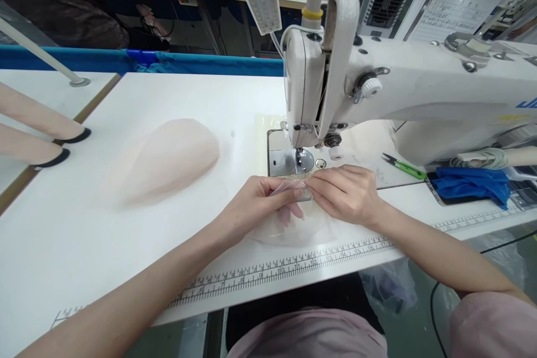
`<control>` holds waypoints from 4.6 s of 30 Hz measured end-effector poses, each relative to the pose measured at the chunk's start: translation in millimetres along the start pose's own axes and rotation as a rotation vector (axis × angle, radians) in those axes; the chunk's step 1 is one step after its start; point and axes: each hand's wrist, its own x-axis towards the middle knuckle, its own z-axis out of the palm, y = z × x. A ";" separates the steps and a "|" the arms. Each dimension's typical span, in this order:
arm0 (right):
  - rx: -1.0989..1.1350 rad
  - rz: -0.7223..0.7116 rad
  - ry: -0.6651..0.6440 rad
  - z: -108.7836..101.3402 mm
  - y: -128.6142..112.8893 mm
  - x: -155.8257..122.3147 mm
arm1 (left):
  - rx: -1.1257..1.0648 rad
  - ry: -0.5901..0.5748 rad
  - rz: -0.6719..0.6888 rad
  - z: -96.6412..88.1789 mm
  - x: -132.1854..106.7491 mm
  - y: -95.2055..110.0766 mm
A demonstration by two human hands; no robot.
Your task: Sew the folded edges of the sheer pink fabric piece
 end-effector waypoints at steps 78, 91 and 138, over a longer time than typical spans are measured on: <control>0.109 0.072 -0.359 -69.6 -5.2 -10.3 | -0.050 -0.200 0.124 2.2 -10.4 2.3; 0.109 0.018 -0.369 -69.9 -5.2 -5.1 | -0.086 -0.217 0.124 3.5 -12.1 4.7; 0.116 -0.051 -0.390 -64.9 -7.9 -5.3 | -0.103 -0.256 0.149 0.7 -12.0 -0.6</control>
